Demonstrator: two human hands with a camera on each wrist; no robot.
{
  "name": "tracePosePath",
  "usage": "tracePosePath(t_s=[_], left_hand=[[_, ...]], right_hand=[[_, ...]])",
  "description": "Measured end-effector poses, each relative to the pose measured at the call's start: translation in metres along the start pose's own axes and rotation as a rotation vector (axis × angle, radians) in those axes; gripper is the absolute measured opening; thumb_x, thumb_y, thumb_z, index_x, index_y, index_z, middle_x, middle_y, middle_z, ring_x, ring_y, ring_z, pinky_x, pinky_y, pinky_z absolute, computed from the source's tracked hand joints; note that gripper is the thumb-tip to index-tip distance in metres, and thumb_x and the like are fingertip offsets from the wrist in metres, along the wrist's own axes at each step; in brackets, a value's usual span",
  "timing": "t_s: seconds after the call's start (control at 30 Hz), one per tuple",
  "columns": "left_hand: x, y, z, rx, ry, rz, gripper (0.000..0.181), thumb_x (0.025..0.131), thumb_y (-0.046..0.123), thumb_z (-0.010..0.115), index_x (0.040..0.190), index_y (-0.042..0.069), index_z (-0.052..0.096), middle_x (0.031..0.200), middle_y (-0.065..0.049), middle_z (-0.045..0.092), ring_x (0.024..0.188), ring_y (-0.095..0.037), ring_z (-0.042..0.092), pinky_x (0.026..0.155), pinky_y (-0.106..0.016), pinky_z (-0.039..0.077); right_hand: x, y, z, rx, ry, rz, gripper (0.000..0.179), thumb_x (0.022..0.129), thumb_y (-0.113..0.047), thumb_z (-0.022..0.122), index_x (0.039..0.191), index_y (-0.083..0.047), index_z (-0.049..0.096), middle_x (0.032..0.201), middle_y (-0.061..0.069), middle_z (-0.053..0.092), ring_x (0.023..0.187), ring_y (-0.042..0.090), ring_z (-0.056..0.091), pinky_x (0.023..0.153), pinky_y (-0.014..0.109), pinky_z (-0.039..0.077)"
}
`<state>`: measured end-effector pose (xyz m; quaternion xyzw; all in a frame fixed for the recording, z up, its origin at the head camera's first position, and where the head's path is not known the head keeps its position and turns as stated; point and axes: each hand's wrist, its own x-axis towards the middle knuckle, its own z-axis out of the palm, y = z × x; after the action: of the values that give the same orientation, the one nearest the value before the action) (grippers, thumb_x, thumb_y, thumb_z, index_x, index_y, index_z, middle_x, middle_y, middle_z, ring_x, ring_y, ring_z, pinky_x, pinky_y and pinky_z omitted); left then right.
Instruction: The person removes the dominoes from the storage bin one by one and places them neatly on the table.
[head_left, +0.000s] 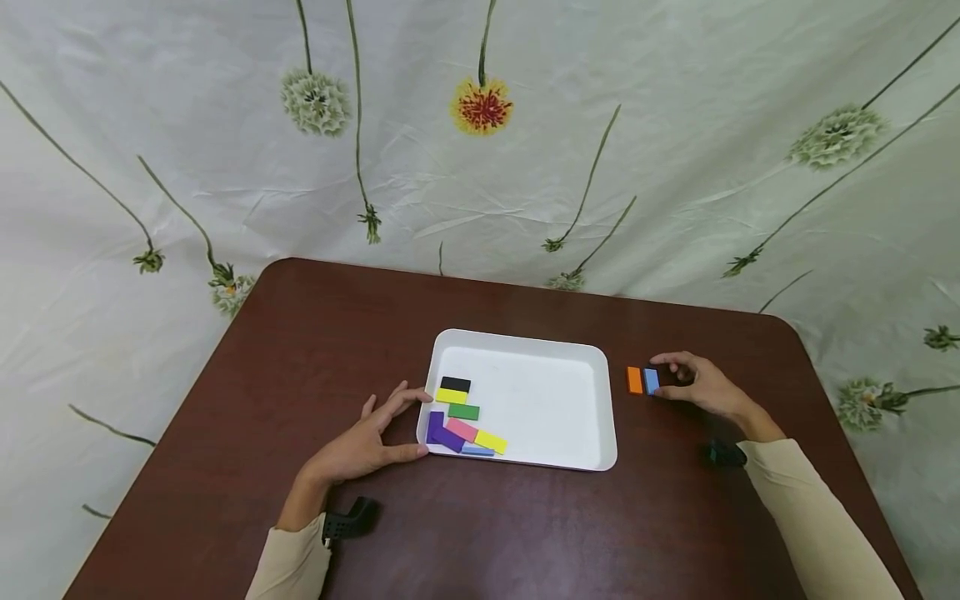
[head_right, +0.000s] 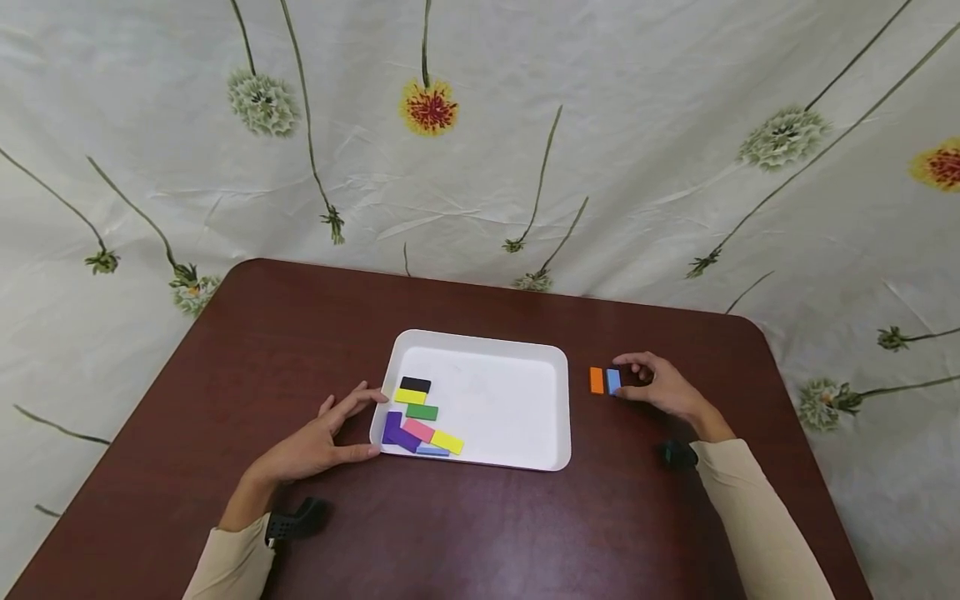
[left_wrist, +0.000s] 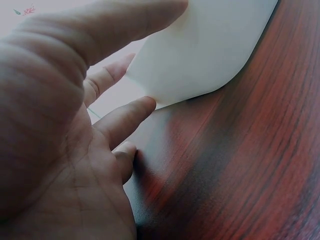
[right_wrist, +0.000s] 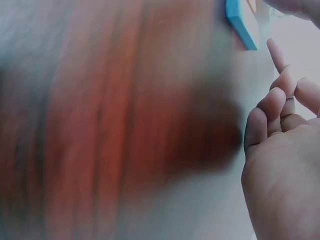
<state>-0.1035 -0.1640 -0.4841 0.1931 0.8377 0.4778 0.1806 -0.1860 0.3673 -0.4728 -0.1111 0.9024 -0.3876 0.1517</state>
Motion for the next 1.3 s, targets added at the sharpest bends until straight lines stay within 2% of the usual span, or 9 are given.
tracePosePath(t_s=[0.23, 0.5, 0.67, 0.87, 1.1, 1.3], left_hand=[[0.000, -0.001, 0.000, -0.003, -0.002, -0.008, 0.068, 0.078, 0.045, 0.072, 0.134, 0.038, 0.035, 0.150, 0.000, 0.034, 0.147, -0.028, 0.001, 0.108, -0.061, -0.015], [0.000, 0.000, 0.000, -0.003, -0.004, -0.001, 0.067, 0.079, 0.044, 0.072, 0.134, 0.037, 0.035, 0.150, 0.000, 0.035, 0.147, -0.028, 0.001, 0.108, -0.061, -0.015], [0.000, 0.001, 0.000, -0.009, -0.007, -0.006, 0.067, 0.079, 0.043, 0.072, 0.134, 0.036, 0.035, 0.151, 0.000, 0.034, 0.147, -0.027, 0.000, 0.109, -0.061, -0.015], [0.000, 0.003, -0.001, -0.015, -0.008, -0.011, 0.067, 0.079, 0.043, 0.072, 0.134, 0.035, 0.036, 0.150, 0.001, 0.034, 0.147, -0.026, 0.002, 0.109, -0.060, -0.014], [0.000, 0.003, -0.002, -0.013, -0.004, -0.008, 0.067, 0.079, 0.044, 0.072, 0.134, 0.035, 0.036, 0.150, 0.001, 0.035, 0.147, -0.027, 0.003, 0.109, -0.061, -0.014], [-0.001, 0.002, -0.003, -0.015, -0.002, -0.016, 0.066, 0.079, 0.042, 0.073, 0.133, 0.036, 0.036, 0.150, 0.000, 0.035, 0.147, -0.027, 0.002, 0.109, -0.061, -0.014]], right_hand=[[0.011, -0.023, 0.000, 0.045, -0.035, -0.057, 0.044, 0.084, -0.014, 0.071, 0.123, -0.004, 0.055, 0.094, 0.012, 0.040, 0.083, 0.019, 0.036, 0.065, 0.024, 0.035], [0.029, -0.061, 0.016, 0.090, -0.142, -0.212, 0.039, 0.083, -0.015, 0.072, 0.117, -0.004, 0.058, 0.091, 0.017, 0.040, 0.079, 0.026, 0.036, 0.063, 0.026, 0.036], [0.039, -0.089, 0.033, 0.033, -0.229, -0.281, 0.036, 0.081, -0.020, 0.074, 0.112, -0.007, 0.062, 0.087, 0.017, 0.042, 0.077, 0.024, 0.039, 0.063, 0.025, 0.035], [0.047, -0.118, 0.052, -0.025, -0.319, -0.318, 0.032, 0.081, -0.021, 0.074, 0.110, -0.010, 0.065, 0.087, 0.018, 0.047, 0.076, 0.026, 0.041, 0.064, 0.023, 0.035], [0.059, -0.145, 0.082, 0.016, -0.499, -0.359, 0.030, 0.081, -0.015, 0.074, 0.110, -0.010, 0.064, 0.085, 0.021, 0.044, 0.074, 0.025, 0.040, 0.063, 0.019, 0.034], [0.067, -0.164, 0.117, 0.057, -0.701, -0.298, 0.031, 0.081, -0.011, 0.074, 0.110, -0.015, 0.066, 0.081, 0.015, 0.040, 0.070, 0.017, 0.037, 0.062, 0.019, 0.031]])
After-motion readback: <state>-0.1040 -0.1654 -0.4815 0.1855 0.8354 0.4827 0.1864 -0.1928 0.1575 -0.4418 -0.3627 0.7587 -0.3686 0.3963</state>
